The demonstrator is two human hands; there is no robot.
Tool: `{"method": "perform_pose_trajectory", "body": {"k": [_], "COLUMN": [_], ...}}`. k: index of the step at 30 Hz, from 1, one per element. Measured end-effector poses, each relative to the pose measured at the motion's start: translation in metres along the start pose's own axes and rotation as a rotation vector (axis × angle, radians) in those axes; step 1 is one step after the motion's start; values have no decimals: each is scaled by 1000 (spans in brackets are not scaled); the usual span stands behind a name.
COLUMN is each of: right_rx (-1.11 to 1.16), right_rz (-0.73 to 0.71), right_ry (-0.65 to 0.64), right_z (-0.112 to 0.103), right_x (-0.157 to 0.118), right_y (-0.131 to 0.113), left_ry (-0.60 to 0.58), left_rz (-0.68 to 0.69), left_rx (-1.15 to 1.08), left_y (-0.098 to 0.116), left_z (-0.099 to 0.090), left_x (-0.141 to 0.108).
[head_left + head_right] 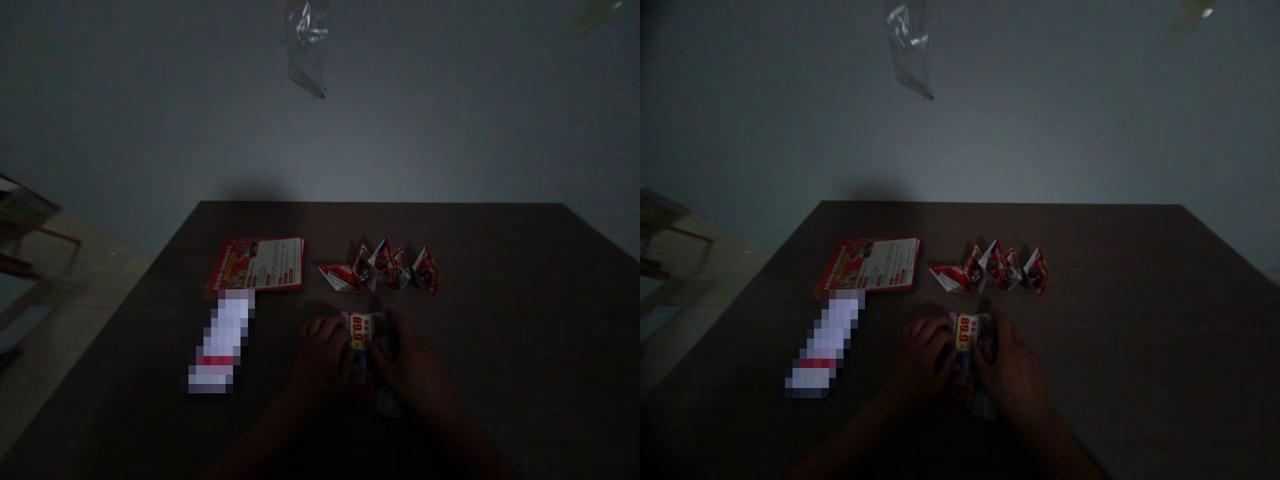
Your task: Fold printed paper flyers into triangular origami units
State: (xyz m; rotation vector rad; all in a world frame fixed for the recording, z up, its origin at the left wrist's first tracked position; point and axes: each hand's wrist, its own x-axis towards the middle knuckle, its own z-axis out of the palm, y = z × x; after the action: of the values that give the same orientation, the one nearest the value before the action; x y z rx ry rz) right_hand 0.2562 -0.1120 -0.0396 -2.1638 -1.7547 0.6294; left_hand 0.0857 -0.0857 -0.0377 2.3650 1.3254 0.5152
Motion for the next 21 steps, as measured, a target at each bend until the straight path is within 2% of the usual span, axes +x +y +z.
{"method": "perform_pose_trajectory", "body": {"k": [14, 21], "right_rx": [-50, 5], "right_rz": [20, 40], "right_ry": [-5, -22], "right_z": [0, -5], "right_x": [0, 0], "right_y": [-2, 5], "left_ry": [-60, -77], "left_rz": [-13, -27], "left_rx": [32, 28], "left_y": [0, 3], "left_z": [0, -3], "left_x": [0, 0]}}
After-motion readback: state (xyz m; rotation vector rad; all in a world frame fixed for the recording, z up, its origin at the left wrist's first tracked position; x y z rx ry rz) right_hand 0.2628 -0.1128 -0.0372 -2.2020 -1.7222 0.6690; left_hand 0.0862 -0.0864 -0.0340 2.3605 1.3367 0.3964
